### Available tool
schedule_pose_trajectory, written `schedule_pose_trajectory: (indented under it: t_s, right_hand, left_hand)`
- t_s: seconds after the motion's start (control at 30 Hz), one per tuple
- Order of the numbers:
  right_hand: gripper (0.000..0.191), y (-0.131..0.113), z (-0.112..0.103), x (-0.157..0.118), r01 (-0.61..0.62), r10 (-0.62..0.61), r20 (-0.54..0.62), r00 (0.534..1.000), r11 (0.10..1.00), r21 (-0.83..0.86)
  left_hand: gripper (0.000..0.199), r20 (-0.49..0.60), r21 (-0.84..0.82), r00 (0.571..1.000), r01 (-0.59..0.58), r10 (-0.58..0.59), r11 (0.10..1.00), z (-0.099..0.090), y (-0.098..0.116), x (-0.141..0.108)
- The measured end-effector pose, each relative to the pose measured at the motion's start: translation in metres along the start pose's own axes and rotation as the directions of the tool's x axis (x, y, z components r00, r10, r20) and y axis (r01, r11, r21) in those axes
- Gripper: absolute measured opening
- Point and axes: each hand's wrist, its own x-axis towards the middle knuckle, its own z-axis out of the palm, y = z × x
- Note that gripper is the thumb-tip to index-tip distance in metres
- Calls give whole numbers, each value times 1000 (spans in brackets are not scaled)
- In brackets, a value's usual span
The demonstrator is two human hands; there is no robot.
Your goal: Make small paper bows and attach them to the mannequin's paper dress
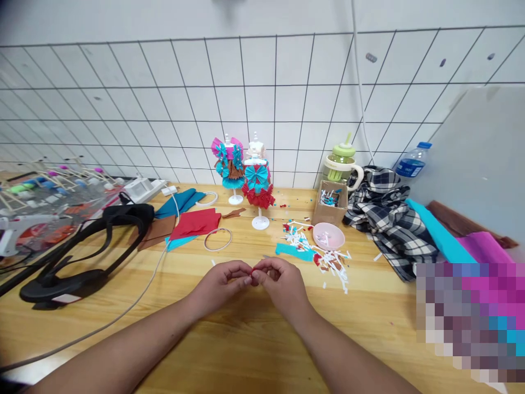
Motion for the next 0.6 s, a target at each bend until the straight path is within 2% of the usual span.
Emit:
schedule_pose_trajectory:
  t_s: [0.23,0.43,0.5,0.6]
  right_hand:
    - [28,2,0,2,-43,35,62,997,988,145]
    - [25,1,0,1,-24,24,10,1000,996,88]
    - [27,0,0,0,-15,14,15,1000,996,90]
    - [20,-1,0,0,-20,17,39,999,996,82]
  left_hand:
    - [26,-6,-58,1000,8,-8,998,-1,-3,1]
    - [25,-9,-91,1000,16,-17,996,-2,-3,0]
    - [25,0,-87,1000,17,-17,996,-2,-3,0]
    - [25,19,-93,1000,25,-23,995,-3,-3,0]
